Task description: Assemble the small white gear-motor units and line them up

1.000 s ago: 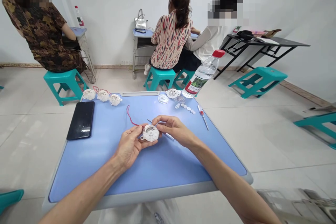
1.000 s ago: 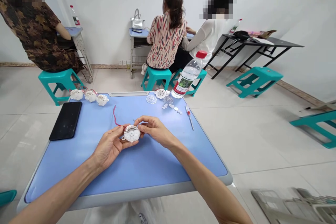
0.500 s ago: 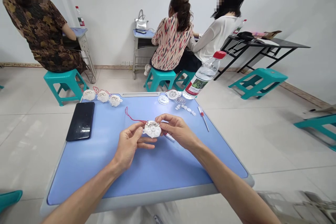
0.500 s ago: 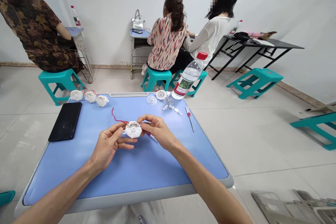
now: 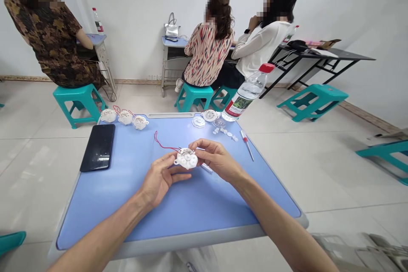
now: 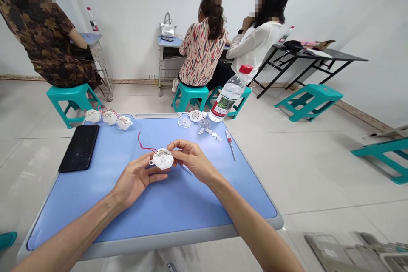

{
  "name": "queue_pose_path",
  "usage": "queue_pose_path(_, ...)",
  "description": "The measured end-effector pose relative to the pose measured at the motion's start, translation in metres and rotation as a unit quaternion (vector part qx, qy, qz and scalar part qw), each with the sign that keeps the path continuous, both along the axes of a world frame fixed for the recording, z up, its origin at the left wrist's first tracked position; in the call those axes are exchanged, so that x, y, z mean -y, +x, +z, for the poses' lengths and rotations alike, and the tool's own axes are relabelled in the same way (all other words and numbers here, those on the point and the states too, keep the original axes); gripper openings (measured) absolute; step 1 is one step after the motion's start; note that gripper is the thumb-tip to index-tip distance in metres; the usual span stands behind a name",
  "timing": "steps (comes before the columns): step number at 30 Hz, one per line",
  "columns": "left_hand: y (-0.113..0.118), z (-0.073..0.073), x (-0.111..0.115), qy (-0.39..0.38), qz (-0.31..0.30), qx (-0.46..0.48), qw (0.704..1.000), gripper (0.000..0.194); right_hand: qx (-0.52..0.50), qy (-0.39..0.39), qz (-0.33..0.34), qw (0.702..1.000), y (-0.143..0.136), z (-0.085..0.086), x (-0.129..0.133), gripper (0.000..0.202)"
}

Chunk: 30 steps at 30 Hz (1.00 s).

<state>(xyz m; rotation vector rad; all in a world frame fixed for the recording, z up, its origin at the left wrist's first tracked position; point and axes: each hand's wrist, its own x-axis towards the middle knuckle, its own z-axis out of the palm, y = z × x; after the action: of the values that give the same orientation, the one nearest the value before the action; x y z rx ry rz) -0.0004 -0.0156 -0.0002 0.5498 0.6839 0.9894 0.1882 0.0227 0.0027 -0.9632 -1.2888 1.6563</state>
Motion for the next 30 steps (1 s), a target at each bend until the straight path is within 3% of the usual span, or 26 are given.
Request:
queue_pose_path(5, 0.005, -0.001, 0.000, -0.068, -0.028, 0.107, 0.992, 0.019, 0.022, 0.020, 0.023, 0.999, 0.002, 0.001, 0.001, 0.019)
queue_pose_path(14, 0.004, -0.007, -0.002, -0.121, -0.066, 0.119, 0.983, 0.022, 0.041, 0.038, 0.044, 0.997, 0.002, -0.001, 0.001, 0.018)
queue_pose_path(25, 0.011, -0.009, -0.002, -0.150, -0.019, 0.158, 0.976, 0.017, 0.037, 0.039, 0.046, 0.997, 0.005, -0.002, -0.003, 0.021)
queue_pose_path(30, 0.013, -0.013, -0.003, -0.139, -0.025, 0.180, 0.973, 0.021, 0.046, 0.036, 0.052, 0.997, 0.006, -0.003, -0.005, 0.021)
